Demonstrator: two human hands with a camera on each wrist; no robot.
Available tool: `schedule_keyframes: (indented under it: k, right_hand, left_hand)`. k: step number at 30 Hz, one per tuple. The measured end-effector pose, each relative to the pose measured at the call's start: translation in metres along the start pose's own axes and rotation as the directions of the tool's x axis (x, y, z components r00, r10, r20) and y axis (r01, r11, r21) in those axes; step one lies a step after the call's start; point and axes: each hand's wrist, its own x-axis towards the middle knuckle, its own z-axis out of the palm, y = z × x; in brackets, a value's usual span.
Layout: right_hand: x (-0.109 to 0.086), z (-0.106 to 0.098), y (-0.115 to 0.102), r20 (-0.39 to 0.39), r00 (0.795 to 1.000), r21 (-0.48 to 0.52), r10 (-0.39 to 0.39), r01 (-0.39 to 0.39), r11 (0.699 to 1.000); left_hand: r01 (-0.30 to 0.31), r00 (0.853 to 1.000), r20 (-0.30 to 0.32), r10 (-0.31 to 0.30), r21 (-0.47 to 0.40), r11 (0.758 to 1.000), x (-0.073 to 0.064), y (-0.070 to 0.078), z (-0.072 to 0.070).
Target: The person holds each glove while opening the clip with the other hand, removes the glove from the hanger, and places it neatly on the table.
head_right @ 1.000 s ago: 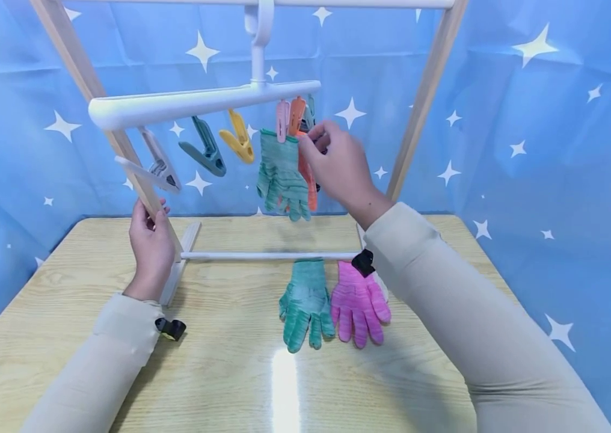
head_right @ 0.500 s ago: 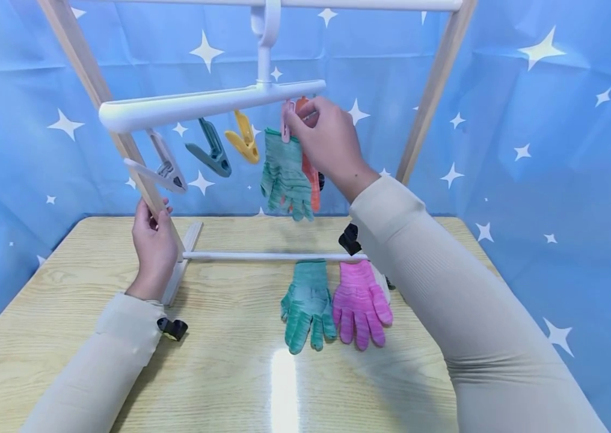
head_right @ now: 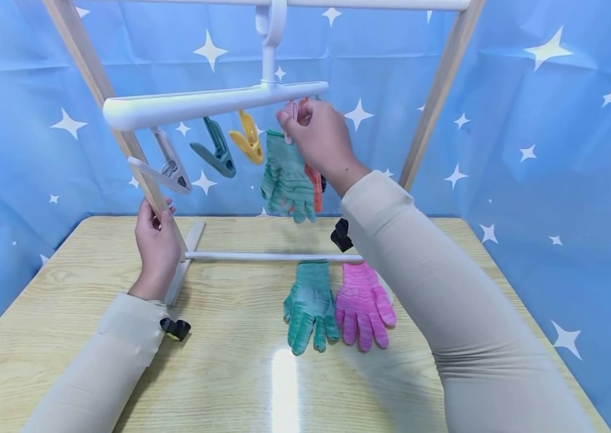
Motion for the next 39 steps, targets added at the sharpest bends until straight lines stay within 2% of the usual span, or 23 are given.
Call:
schedule_keyframes:
  k: [5,13,16,19,22,24,27,29,31,32,34,36,39]
  right_hand:
    - [0.001,0.0,0.004,-0.019,1.0,0.017,0.0,0.0,1.0]
    - [0.0,-0.001,0.005,-0.007,1.0,0.02,-0.007,0.007,1.0]
    - [-0.001,-0.001,0.004,-0.006,1.0,0.032,-0.01,0.01,0.999]
    - [-0.002,-0.001,0.004,0.002,1.0,0.042,-0.003,0.003,0.999]
    - [-0.003,-0.001,0.005,0.008,1.0,0.057,0.01,-0.011,0.998]
    - [-0.004,-0.001,0.005,0.008,1.0,0.06,0.019,-0.02,0.998]
    - [-0.004,-0.001,0.004,0.008,1.0,0.073,0.002,-0.002,0.997]
    - [-0.004,-0.001,0.003,0.01,1.0,0.084,-0.017,0.016,0.996]
    - [-0.003,-0.001,0.001,0.01,0.999,0.095,-0.035,0.034,0.995]
    - [-0.003,-0.001,0.001,0.009,0.999,0.095,-0.032,0.031,0.995]
    - [-0.003,-0.001,0.0,0.011,1.0,0.101,-0.028,0.027,0.995]
    - [-0.004,-0.002,0.0,0.017,1.0,0.106,-0.013,0.011,0.994]
    - [-0.005,-0.001,0.001,0.021,1.0,0.115,-0.002,0.0,0.993]
  left_hand:
    - [-0.005,1.0,0.005,0.005,0.001,1.0,-0.001,0.0,0.0]
    - [0.007,1.0,-0.024,-0.008,-0.036,0.999,-0.001,0.005,0.0]
    - [-0.022,0.999,-0.049,0.02,-0.043,0.999,-0.002,0.01,0.001]
    - [-0.093,0.99,-0.108,0.089,-0.036,0.995,-0.004,0.016,0.003]
    - [-0.203,0.961,-0.192,0.196,-0.017,0.979,-0.009,0.027,0.008]
    - [-0.295,0.928,-0.242,0.285,-0.005,0.956,-0.017,0.035,0.015]
    - [-0.451,0.865,-0.254,0.432,-0.02,0.892,-0.029,0.048,0.026]
    - [-0.538,0.827,-0.206,0.523,-0.023,0.842,-0.035,0.054,0.035]
    - [-0.569,0.819,-0.117,0.562,-0.036,0.822,-0.039,0.06,0.045]
    - [-0.568,0.822,-0.068,0.565,-0.033,0.822,-0.04,0.062,0.05]
    - [-0.544,0.839,0.032,0.544,-0.017,0.839,-0.039,0.065,0.059]
    - [-0.49,0.864,0.124,0.489,-0.019,0.871,-0.037,0.068,0.069]
    - [-0.402,0.886,0.239,0.398,-0.032,0.915,-0.029,0.071,0.083]
